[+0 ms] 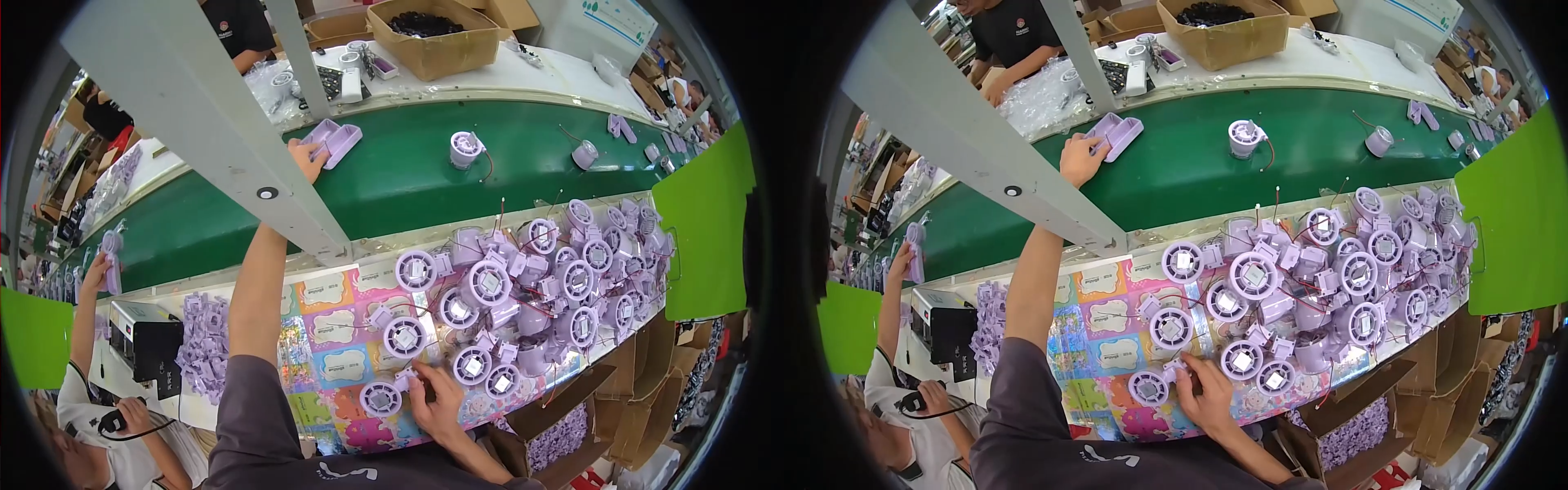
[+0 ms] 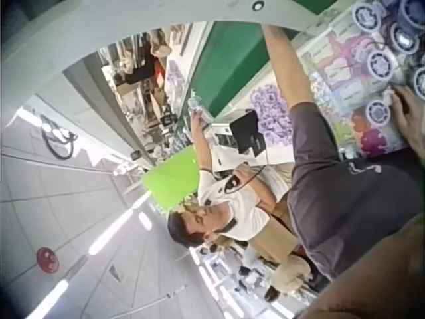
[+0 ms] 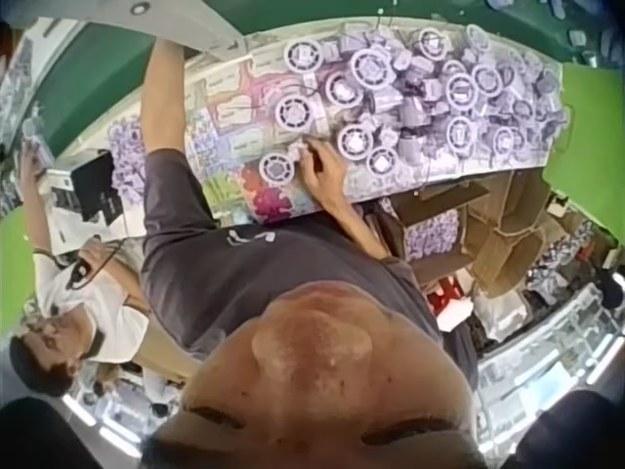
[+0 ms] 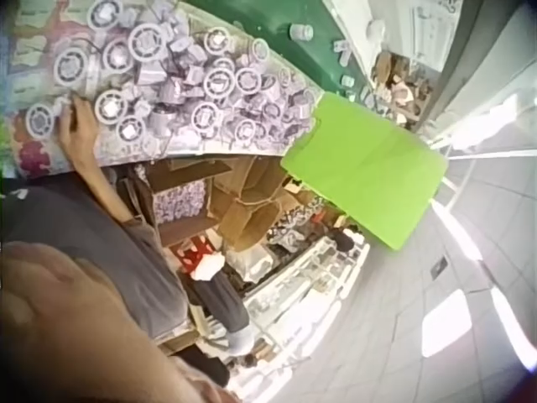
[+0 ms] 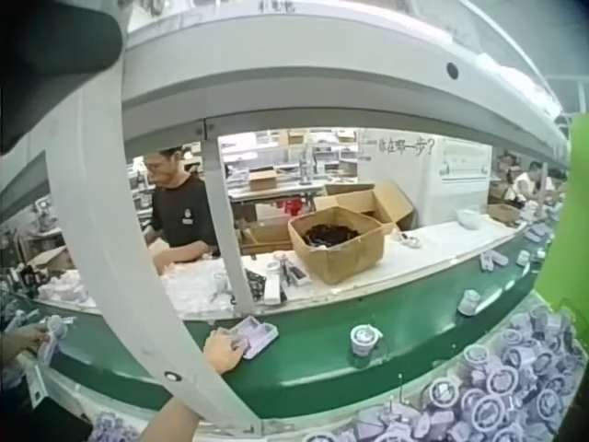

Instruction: The person assembles portable fans by attaching small plastic brackets and handles to fan head components by hand and placing the assembled units onto the conveyor belt.

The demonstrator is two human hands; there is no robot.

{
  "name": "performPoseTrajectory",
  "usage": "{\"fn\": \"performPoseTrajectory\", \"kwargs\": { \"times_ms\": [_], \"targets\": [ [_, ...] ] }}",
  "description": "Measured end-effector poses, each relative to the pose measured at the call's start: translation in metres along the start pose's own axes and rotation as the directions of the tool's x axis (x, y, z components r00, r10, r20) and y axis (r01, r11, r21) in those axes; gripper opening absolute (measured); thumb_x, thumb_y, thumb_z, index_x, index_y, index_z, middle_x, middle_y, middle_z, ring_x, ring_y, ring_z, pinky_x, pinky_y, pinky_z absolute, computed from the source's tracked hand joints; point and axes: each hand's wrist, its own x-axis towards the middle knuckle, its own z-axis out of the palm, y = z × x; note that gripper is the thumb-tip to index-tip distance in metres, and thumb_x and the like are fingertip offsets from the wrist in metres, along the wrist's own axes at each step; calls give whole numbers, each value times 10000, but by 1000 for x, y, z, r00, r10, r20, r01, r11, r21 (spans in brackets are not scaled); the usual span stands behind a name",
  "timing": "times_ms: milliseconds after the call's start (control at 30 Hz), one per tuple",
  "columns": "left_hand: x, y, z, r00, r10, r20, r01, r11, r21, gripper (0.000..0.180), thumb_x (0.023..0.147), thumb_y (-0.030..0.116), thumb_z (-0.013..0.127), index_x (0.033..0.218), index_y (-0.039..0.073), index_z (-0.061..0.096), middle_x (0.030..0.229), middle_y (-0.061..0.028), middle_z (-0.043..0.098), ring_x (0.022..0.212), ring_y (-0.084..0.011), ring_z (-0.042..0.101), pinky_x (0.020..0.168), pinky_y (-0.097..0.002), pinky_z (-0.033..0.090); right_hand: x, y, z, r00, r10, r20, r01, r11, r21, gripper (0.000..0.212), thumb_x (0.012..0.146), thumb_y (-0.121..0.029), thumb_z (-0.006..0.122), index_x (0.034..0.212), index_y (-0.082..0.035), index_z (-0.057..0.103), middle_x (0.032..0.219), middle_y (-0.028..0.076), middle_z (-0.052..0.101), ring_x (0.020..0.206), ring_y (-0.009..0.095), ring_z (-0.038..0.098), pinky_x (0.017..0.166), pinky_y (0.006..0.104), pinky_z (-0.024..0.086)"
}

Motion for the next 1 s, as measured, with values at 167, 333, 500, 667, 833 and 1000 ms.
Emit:
{"fn": "performPoseTrajectory", "kwargs": {
  "times_ms": [167,333,500,667,833,1000],
  "targets": [
    [-23,-36,13,996,53,-75,-61,992,-106,321,909,391,690,1075,135,790,1022,-198,671,988,-366,627,882,-459,491,-2,-3,1,999,-28,29,28,1000,1,189,888,-50,704,1056,35,690,772,95,626,573,162,566,518,282,440],
    [-94,-61,-24,994,-23,-103,10,992,-125,276,889,322,688,992,78,769,1015,-173,662,963,-371,627,831,-464,519,-8,-2,0,997,-30,64,29,999,21,169,907,-72,691,1040,32,684,801,113,646,608,192,606,547,302,474],
    [-187,-3,-107,990,-134,-31,135,990,29,230,879,348,705,885,142,808,997,-180,647,952,-384,592,814,-474,506,-12,4,-5,998,-13,65,10,999,50,162,920,-81,677,1042,24,694,826,114,673,658,169,619,589,287,473],
    [-314,36,-131,975,-204,-85,206,978,13,258,892,323,707,1007,109,794,1100,-196,634,1054,-380,581,906,-455,481,-8,3,-2,990,-117,83,118,993,2,156,936,-93,663,1031,28,688,829,145,658,644,243,625,579,333,486],
    [-387,58,-143,964,-250,-89,252,968,12,339,868,297,745,1135,88,749,1243,-222,572,1122,-406,560,941,-472,476,-6,1,4,986,-142,92,144,989,-16,150,929,-69,659,1042,27,683,854,142,655,674,259,616,605,346,486],
    [-439,90,-158,979,-182,94,192,976,-106,594,868,335,756,1395,134,571,1394,-304,416,1241,-484,479,993,-511,453,-24,-5,-2,875,-482,-38,441,828,-346,361,805,-100,757,1146,-23,666,1049,148,613,909,301,592,776,395,479]
  ]
}}
